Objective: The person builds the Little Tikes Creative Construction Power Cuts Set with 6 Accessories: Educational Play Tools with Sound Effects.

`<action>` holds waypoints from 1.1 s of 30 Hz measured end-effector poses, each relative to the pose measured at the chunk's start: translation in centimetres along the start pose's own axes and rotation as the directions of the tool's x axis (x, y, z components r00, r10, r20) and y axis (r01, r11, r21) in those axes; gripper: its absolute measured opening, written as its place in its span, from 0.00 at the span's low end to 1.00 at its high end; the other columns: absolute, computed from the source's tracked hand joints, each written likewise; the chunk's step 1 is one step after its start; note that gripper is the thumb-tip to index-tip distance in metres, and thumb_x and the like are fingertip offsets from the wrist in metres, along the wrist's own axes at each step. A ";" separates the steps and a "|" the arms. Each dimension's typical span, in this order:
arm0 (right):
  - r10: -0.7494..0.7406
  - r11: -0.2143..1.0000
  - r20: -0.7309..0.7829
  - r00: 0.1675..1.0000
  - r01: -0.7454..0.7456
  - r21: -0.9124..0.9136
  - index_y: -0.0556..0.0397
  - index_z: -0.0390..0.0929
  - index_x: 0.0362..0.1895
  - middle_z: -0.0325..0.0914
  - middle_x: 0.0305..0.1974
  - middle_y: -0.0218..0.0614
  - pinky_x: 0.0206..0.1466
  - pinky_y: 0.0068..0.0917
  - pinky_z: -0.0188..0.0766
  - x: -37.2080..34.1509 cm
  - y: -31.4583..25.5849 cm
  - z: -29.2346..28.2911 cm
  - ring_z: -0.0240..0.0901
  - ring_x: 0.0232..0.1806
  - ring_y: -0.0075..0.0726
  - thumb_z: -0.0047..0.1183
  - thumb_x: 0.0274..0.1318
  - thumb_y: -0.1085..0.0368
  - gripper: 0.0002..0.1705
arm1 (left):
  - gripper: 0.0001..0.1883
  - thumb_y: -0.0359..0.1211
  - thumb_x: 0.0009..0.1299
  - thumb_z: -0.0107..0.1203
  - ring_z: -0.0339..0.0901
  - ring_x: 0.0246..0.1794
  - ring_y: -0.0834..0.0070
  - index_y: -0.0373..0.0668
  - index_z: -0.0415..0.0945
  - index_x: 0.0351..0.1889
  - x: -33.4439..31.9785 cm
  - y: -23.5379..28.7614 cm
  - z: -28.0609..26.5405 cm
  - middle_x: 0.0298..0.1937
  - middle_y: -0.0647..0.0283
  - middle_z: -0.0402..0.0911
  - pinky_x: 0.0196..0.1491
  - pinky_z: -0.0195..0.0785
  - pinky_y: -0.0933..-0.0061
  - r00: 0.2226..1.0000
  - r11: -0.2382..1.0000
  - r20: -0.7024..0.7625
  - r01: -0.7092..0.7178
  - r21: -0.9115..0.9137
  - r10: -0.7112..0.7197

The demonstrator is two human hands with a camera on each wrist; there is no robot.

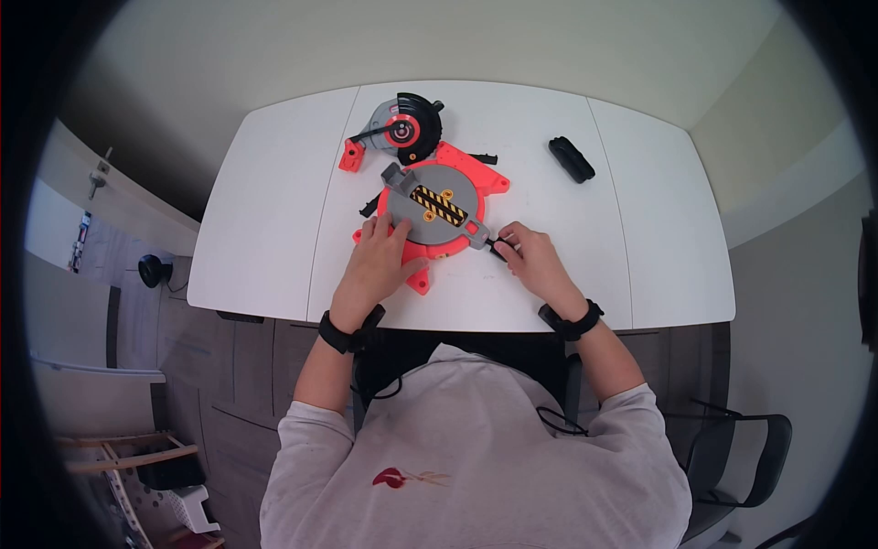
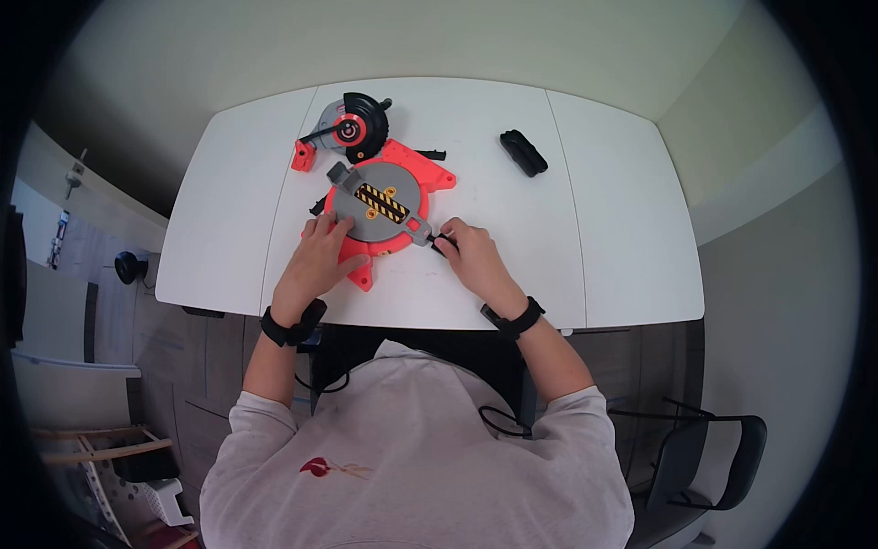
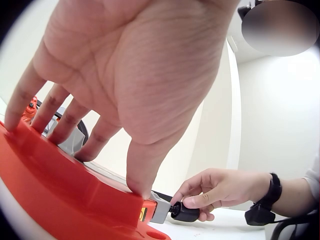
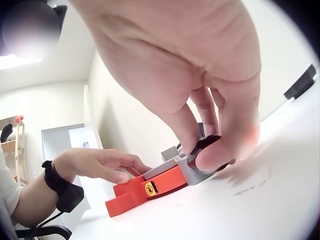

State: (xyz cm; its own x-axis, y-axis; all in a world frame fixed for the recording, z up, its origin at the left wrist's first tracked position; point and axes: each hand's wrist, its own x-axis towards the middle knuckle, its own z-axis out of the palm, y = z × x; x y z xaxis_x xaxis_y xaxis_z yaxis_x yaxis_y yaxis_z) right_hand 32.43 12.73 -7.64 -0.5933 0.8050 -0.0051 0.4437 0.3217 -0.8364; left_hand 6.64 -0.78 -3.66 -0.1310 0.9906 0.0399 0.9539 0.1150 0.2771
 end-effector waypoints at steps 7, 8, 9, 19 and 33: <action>-0.157 0.974 -0.051 0.986 0.146 -0.173 0.61 0.81 0.48 0.81 0.41 0.50 0.47 0.43 0.78 -0.5 -0.1 0.1 0.81 0.42 0.55 0.70 0.57 0.66 0.18 | 0.40 0.46 0.66 0.71 0.67 0.69 0.42 0.35 0.70 0.72 0.0 -0.1 0.2 0.72 0.37 0.66 0.71 0.66 0.49 1.000 1.000 -0.008 -0.001 0.000 0.001; -0.150 0.974 -0.037 0.988 0.141 -0.177 0.61 0.80 0.48 0.81 0.41 0.50 0.46 0.43 0.78 -0.5 0.0 -0.1 0.81 0.41 0.55 0.70 0.57 0.66 0.18 | 0.40 0.46 0.66 0.71 0.67 0.69 0.42 0.35 0.70 0.72 0.0 0.0 0.1 0.72 0.37 0.67 0.71 0.66 0.49 1.000 1.000 -0.007 0.002 -0.005 -0.002; -0.143 0.974 -0.023 0.990 0.136 -0.182 0.61 0.80 0.48 0.82 0.40 0.50 0.45 0.43 0.78 -0.4 0.1 -0.2 0.82 0.41 0.54 0.70 0.57 0.66 0.18 | 0.40 0.46 0.66 0.71 0.67 0.69 0.42 0.36 0.70 0.72 0.0 0.1 0.0 0.72 0.37 0.67 0.71 0.66 0.49 1.000 1.000 -0.005 0.005 -0.011 -0.005; -0.149 0.984 -0.039 0.988 0.144 -0.109 0.61 0.80 0.49 0.84 0.36 0.51 0.41 0.41 0.79 -0.3 -0.3 -0.1 0.84 0.37 0.51 0.73 0.53 0.67 0.21 | 0.40 0.46 0.66 0.72 0.67 0.70 0.41 0.36 0.71 0.71 0.1 0.2 -0.1 0.72 0.37 0.67 0.71 0.66 0.48 1.000 1.000 0.001 0.011 0.006 -0.011; -0.086 0.995 -0.037 0.996 0.084 -0.051 0.61 0.83 0.48 0.85 0.36 0.52 0.42 0.40 0.80 -0.4 -0.6 -0.3 0.83 0.36 0.52 0.72 0.55 0.66 0.18 | 0.40 0.45 0.65 0.73 0.64 0.71 0.35 0.34 0.70 0.69 0.0 0.2 0.2 0.69 0.36 0.68 0.70 0.67 0.45 1.000 1.000 -0.024 -0.012 -0.014 0.012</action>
State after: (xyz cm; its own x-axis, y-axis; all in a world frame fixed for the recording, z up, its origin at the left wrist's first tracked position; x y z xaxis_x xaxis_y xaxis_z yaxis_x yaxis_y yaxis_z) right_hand 32.55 12.39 -7.00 -0.6036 0.7925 0.0869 0.4264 0.4131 -0.8047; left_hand 6.86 -0.73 -3.79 -0.1258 0.9899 0.0660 0.9517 0.1017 0.2896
